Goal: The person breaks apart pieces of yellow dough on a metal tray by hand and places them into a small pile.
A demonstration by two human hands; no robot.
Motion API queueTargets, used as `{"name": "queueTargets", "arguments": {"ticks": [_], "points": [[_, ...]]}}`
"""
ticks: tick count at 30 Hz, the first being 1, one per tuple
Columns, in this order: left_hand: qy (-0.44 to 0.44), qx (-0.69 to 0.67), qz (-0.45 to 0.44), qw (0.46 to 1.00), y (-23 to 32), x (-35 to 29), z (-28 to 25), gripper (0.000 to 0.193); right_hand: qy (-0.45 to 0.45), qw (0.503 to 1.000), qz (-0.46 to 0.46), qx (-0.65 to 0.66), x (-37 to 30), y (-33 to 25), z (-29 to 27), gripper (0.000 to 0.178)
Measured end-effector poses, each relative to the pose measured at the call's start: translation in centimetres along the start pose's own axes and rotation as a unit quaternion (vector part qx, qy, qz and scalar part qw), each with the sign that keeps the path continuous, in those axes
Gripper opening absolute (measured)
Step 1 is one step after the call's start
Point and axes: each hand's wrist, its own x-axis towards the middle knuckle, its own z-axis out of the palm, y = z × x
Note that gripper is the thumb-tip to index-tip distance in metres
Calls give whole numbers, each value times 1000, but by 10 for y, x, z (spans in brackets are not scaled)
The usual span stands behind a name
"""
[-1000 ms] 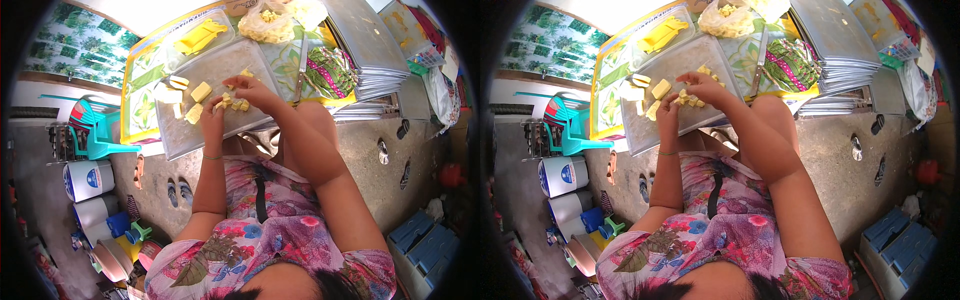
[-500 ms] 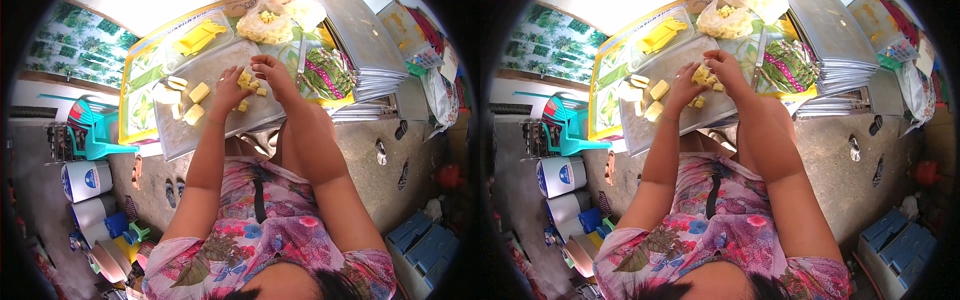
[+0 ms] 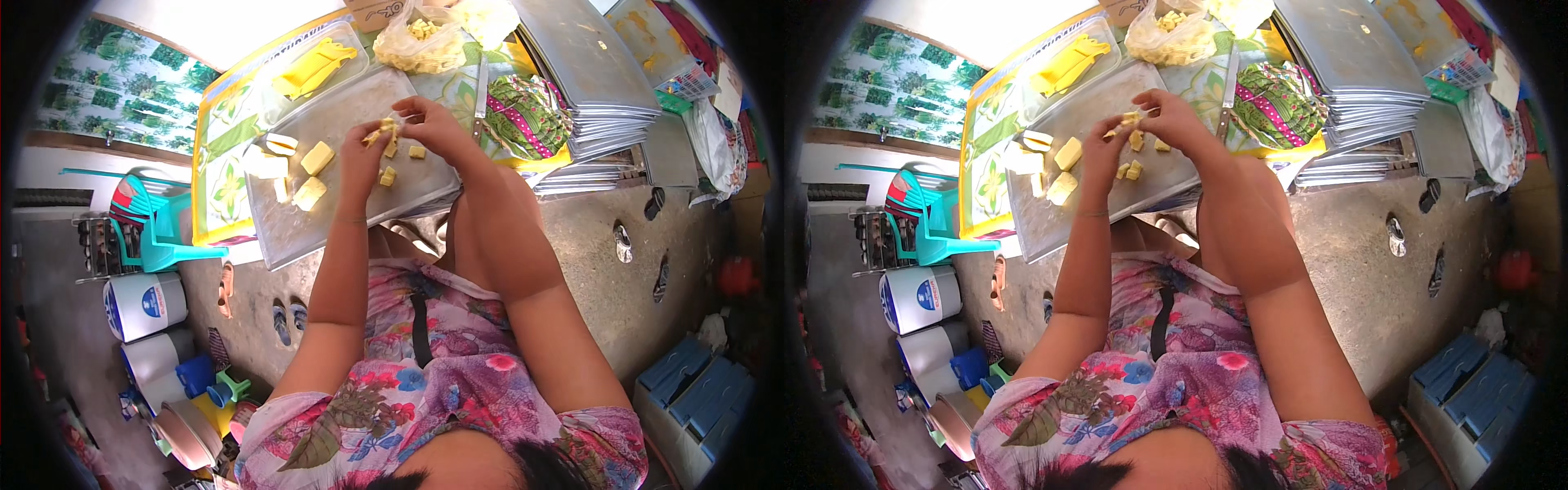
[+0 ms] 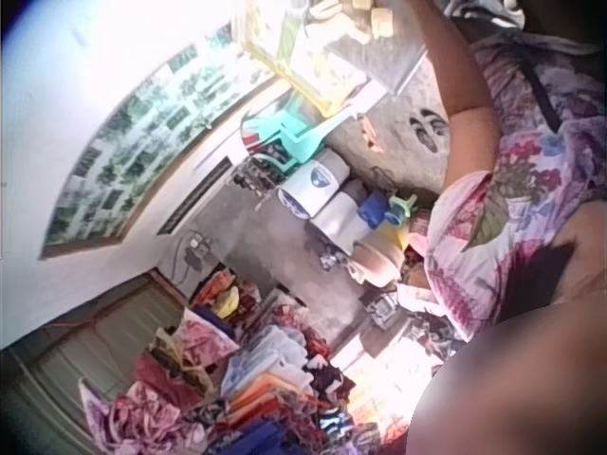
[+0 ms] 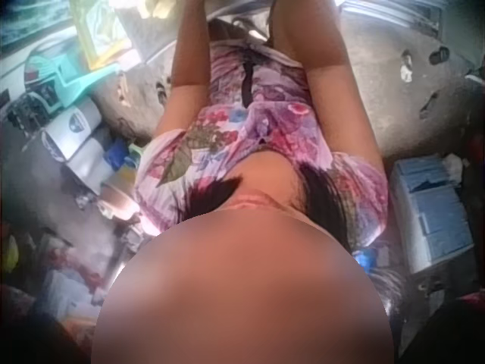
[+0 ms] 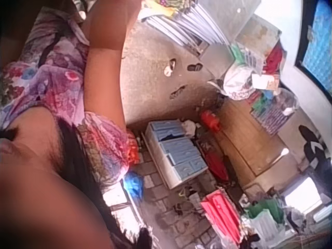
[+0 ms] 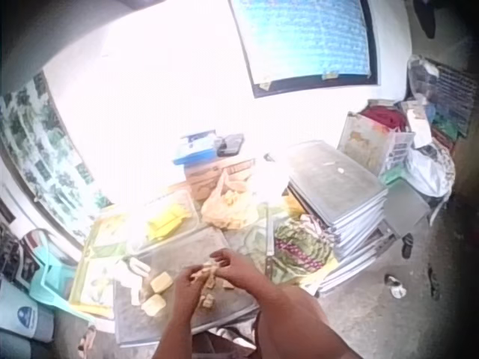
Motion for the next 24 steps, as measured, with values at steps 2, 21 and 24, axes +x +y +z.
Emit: {"name": "queueTargets", "arguments": {"ticks": [2,21,24], "points": [[26,-202,-104,974,7,-10,-7,28,-113,987,22,112,-8,-19,6,41],[46,-460,-124,878,20,-40,-29,23,-189,971,-58,138,-21,-30,27,44],[48,-466,-128,874,28,-41,-28,20,-171,977,-68,106,-19,-29,27,45]]}}
